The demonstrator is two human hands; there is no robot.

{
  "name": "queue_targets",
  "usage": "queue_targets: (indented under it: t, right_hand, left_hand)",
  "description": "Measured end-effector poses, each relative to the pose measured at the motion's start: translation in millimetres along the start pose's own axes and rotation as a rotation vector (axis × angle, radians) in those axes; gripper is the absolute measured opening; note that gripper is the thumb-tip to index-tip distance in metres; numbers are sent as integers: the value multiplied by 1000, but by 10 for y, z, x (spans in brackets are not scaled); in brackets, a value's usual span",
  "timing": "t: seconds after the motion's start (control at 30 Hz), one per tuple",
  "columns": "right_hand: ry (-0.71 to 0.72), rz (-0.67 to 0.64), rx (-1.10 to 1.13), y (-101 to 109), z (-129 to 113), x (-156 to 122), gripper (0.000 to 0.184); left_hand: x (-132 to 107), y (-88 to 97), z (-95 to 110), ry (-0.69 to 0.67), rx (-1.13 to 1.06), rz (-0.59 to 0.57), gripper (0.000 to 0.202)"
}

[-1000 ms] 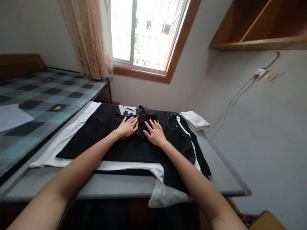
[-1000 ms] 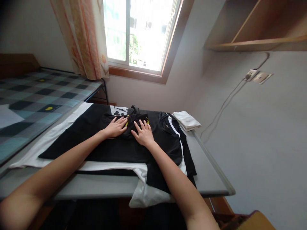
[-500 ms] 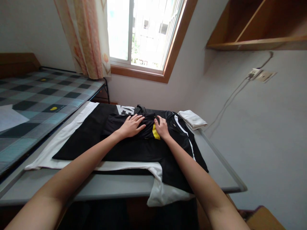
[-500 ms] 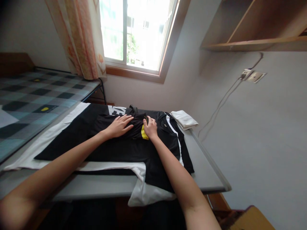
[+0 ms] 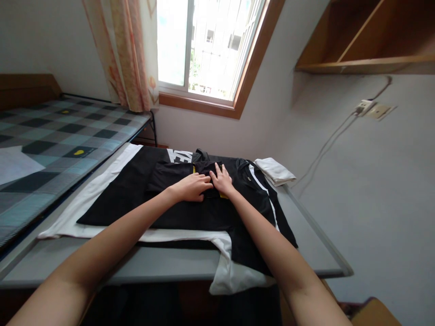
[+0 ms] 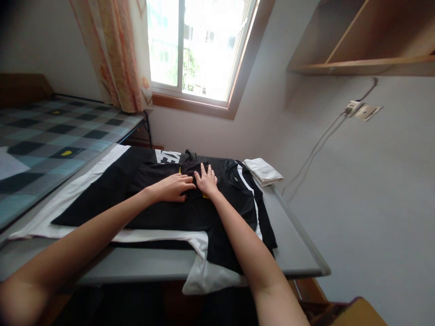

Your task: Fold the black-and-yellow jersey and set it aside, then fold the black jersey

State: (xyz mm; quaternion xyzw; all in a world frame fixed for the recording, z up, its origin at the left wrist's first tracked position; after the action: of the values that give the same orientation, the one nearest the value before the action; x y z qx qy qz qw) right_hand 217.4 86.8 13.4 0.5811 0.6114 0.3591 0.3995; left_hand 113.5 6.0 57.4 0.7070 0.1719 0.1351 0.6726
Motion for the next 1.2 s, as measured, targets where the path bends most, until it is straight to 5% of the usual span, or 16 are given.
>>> queue_targets:
  t: [0.23,0.4,0.57,0.67,0.77,0.87,0.97,1.07,1.2]
  right_hand:
    - [105,-45,-12,-93,-190,25,60]
    - [-62,104,130,173,122,23,58]
    - [-160,-12,214,161,383,91,29]
    - [-105,-43,264,105,346,116,22]
    - [-66,-45,345,56,288,111,24]
    - [-25,-35,431,99,262,82,32]
    - [-15,-22,431,313,380,47,29]
    - [-82,-2,297,704,690,10,22]
    - [-203,42,79,1313,1041,-57,27]
  left_hand:
    - [-29,-13,-138,142,-154,-117,26]
    - [-73,53,-329,233,-174,158,46]
    - [-22,-414,-513,344,-194,41,68]
    - [-5,-491,-551,339,-237,5,73]
    - [-56,-324,-651,377,-277,100,65]
    - [-256,31,-833,483,-293,364,52]
    - [-475,275,-988,576,-342,548,45]
    - [-605,327,-1118,694,-388,588,43]
    - [-529,26,-1247,796,-561,373,47]
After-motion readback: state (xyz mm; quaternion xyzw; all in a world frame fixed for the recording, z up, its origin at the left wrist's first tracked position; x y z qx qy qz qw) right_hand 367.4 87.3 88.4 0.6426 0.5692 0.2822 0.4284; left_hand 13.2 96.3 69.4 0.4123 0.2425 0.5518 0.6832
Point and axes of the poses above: each hand's wrist, its own x-axis towards the middle knuckle, its own y-axis out of the back of the hand, z = x × y, the point moved 10 cm from there along x, towards the middle knuckle, and after that the axes turned 12 degrees about -z, right-handed, at the moved point
